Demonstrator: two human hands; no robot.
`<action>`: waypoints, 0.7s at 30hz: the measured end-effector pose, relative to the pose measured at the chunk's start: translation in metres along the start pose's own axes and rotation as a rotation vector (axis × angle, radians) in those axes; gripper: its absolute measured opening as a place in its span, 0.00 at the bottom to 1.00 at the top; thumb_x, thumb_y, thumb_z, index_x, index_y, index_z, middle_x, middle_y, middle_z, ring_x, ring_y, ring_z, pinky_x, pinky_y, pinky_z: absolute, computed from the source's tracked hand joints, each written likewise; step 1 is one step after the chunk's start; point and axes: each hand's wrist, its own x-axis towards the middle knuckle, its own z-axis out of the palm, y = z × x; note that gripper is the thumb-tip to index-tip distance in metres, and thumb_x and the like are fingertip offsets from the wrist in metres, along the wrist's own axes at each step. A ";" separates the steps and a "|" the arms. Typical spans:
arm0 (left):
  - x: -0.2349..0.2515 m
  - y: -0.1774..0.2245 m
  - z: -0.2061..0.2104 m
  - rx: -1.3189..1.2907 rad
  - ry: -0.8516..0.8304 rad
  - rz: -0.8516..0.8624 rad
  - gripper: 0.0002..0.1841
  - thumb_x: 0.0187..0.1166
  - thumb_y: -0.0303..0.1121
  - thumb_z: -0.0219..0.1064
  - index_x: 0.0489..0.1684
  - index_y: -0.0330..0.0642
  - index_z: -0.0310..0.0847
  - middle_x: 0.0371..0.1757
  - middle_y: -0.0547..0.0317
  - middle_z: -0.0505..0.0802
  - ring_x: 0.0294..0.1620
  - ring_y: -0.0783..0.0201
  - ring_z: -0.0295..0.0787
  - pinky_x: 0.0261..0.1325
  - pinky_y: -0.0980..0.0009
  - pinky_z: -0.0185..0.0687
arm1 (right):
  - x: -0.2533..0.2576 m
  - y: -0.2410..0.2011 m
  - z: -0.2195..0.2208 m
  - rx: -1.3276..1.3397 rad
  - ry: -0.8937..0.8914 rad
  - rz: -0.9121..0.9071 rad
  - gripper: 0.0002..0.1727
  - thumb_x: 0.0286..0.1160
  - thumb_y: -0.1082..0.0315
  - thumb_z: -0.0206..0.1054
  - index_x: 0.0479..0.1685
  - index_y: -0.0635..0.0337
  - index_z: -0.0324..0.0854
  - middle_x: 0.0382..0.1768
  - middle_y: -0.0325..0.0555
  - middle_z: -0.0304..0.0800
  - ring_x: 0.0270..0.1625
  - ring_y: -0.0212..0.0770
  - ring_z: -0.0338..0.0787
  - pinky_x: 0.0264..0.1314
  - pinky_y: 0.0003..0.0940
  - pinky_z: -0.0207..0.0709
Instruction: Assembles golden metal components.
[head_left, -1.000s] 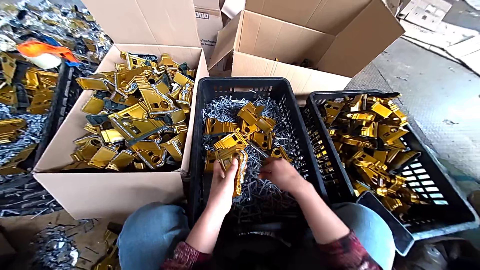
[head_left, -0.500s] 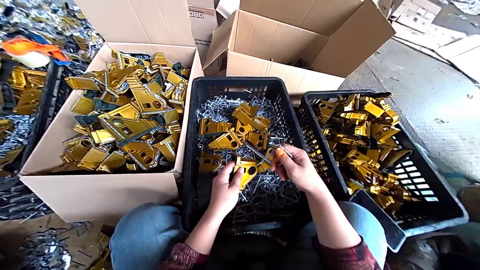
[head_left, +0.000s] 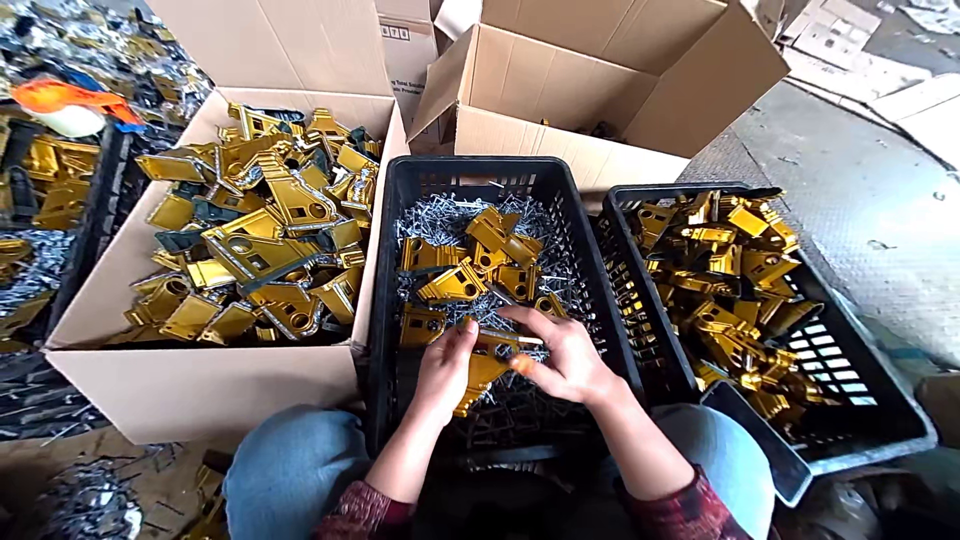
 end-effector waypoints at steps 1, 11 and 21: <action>0.000 0.000 0.000 0.013 0.014 0.026 0.15 0.92 0.38 0.55 0.43 0.40 0.86 0.36 0.66 0.89 0.44 0.79 0.85 0.53 0.78 0.79 | 0.000 0.000 -0.001 0.025 -0.014 0.011 0.41 0.88 0.33 0.36 0.73 0.53 0.82 0.37 0.45 0.92 0.32 0.39 0.87 0.33 0.44 0.81; 0.003 -0.005 -0.009 -0.001 0.006 0.252 0.16 0.90 0.33 0.51 0.43 0.37 0.87 0.36 0.69 0.90 0.44 0.82 0.85 0.56 0.79 0.80 | -0.005 0.006 0.007 0.135 -0.083 0.106 0.38 0.90 0.37 0.35 0.85 0.49 0.73 0.48 0.49 0.89 0.50 0.40 0.86 0.56 0.44 0.82; -0.013 -0.005 -0.004 -0.424 -0.340 0.062 0.21 0.93 0.44 0.45 0.53 0.47 0.87 0.48 0.66 0.95 0.53 0.73 0.91 0.61 0.70 0.88 | -0.003 -0.020 0.027 1.233 -0.045 0.080 0.60 0.69 0.44 0.76 0.94 0.50 0.36 0.73 0.50 0.79 0.69 0.42 0.84 0.75 0.42 0.77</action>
